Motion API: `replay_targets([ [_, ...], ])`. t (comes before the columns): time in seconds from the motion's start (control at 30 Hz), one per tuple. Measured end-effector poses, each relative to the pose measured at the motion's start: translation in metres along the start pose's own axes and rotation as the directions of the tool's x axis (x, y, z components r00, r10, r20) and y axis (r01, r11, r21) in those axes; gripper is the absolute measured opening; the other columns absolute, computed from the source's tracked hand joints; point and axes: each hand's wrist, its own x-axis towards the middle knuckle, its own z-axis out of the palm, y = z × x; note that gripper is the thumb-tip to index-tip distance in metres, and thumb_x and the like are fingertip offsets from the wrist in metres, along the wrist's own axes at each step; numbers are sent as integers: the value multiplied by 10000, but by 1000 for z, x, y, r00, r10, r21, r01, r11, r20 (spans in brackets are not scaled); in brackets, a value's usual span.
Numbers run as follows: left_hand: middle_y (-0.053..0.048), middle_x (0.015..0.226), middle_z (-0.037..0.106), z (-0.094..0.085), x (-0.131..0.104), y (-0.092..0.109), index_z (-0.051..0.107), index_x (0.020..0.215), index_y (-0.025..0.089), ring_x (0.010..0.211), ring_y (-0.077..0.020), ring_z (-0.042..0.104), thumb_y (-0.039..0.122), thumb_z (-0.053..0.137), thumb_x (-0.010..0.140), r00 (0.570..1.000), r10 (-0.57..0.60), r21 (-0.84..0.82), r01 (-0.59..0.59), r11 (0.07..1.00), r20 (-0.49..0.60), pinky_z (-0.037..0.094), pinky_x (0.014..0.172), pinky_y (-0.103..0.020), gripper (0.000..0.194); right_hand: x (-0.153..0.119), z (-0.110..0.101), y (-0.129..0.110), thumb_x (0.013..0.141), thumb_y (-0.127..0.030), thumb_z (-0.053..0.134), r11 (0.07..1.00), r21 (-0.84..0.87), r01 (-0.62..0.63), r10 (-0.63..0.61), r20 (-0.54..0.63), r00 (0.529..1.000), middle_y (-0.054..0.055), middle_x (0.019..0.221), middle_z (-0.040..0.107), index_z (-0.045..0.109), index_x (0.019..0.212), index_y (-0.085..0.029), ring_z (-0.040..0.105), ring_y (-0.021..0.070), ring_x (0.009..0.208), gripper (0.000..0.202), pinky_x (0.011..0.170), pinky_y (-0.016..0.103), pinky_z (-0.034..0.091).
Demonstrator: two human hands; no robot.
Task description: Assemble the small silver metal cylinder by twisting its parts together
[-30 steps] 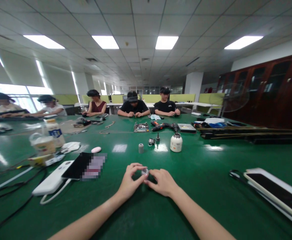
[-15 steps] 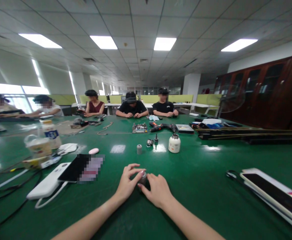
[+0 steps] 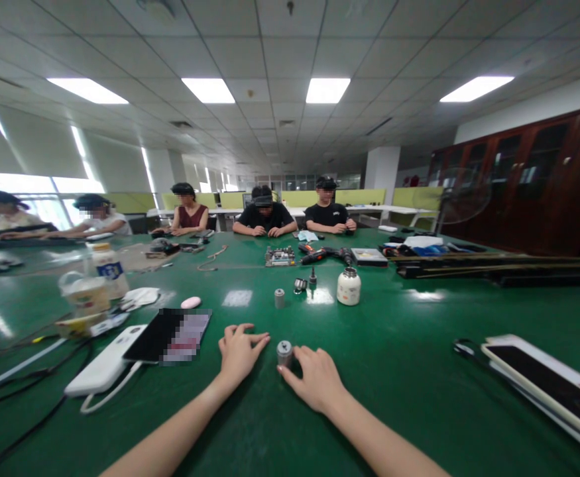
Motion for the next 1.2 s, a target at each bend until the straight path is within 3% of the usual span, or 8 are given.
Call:
replay_targets([
  [0.23,-58,968,655,-10,-3,26,749,955,275,1021,-263,505,302,609,897,988,147,-81,-150,985,-40,394,907,-443,154,0,1,0,937,-439,504,1000,4,9,-9,-2,1000,65,916,713,636,951,-200,660,231,804,273,699,310,395],
  [0.47,-25,935,657,-9,-23,54,738,921,300,984,-235,537,266,665,859,960,279,-196,-268,943,27,432,873,-398,101,0,5,2,923,-375,529,1000,-4,16,-16,-7,1000,60,935,722,623,1048,-198,670,233,836,236,719,315,405],
  [0.83,-37,914,662,-8,-19,50,733,965,283,962,-242,538,262,620,886,970,241,-221,-228,948,32,445,851,-411,140,0,3,1,936,-410,509,1000,-13,11,-11,-5,1000,56,894,710,620,926,-194,659,221,782,243,700,316,405],
  [1.2,-46,941,677,-10,-22,52,708,1027,271,962,-238,541,248,534,931,954,284,-238,-255,937,96,445,846,-412,200,0,3,2,931,-382,524,1000,-1,14,-14,3,1000,63,936,721,621,989,-192,674,242,846,221,733,328,416],
])
